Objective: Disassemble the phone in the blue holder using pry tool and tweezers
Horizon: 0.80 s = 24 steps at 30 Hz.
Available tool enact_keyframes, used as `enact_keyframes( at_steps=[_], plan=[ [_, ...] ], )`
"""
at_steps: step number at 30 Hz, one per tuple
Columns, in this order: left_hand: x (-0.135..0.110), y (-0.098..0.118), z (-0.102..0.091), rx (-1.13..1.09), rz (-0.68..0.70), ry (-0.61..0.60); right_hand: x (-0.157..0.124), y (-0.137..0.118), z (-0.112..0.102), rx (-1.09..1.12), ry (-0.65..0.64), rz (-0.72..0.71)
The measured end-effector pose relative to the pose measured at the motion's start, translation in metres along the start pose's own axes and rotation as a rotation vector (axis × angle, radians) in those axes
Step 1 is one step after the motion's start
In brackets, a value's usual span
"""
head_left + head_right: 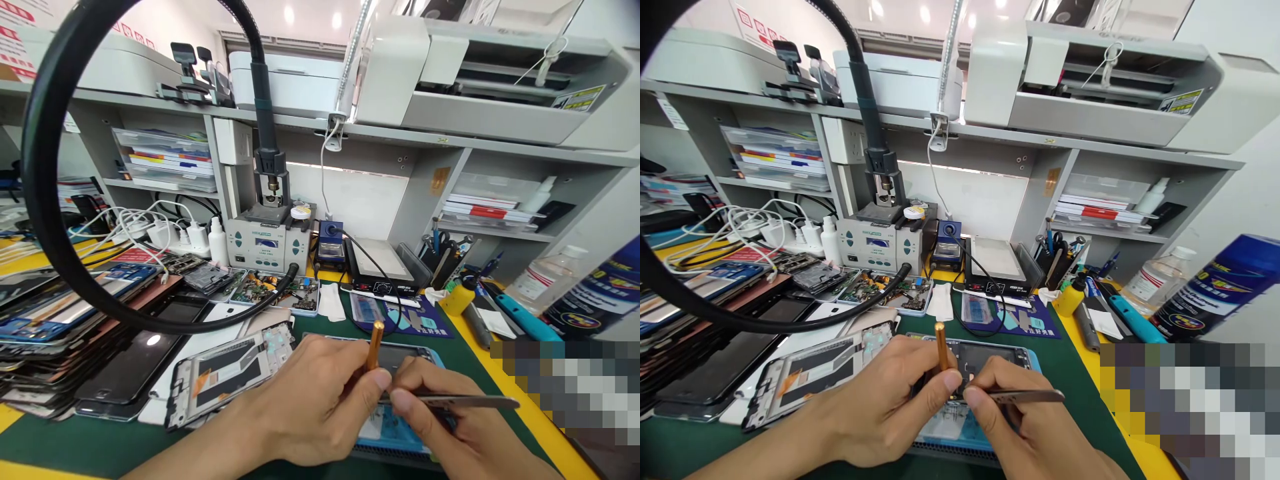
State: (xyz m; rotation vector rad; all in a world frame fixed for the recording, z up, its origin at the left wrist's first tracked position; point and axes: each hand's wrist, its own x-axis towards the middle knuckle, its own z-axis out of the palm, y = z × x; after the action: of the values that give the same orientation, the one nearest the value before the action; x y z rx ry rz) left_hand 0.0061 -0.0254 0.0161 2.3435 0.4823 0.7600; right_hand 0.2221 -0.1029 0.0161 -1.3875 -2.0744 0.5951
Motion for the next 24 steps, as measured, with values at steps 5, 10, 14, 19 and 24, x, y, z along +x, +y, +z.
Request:
enact_keyframes(
  at_steps=[5,10,14,19,24],
  plan=[
    [-0.0008,-0.0002,-0.0006,0.015,0.002,0.004,0.001,-0.0007,-0.0017,-0.005,-0.014,-0.017],
    [0.001,-0.0009,-0.0002,0.01,0.002,0.0,0.0021,-0.0001,-0.0011,-0.016,0.009,0.024],
    [0.0004,-0.0017,0.0003,0.011,0.009,0.004,0.0007,0.0005,-0.0003,-0.015,-0.017,0.007],
    [-0.0014,-0.0022,0.0002,0.008,0.003,0.007,-0.0005,-0.0007,-0.0002,-0.024,-0.016,0.034],
    [-0.0008,-0.0011,-0.0011,0.015,-0.003,-0.001,0.0018,-0.0025,0.0004,-0.023,0.001,0.0]
  ],
)
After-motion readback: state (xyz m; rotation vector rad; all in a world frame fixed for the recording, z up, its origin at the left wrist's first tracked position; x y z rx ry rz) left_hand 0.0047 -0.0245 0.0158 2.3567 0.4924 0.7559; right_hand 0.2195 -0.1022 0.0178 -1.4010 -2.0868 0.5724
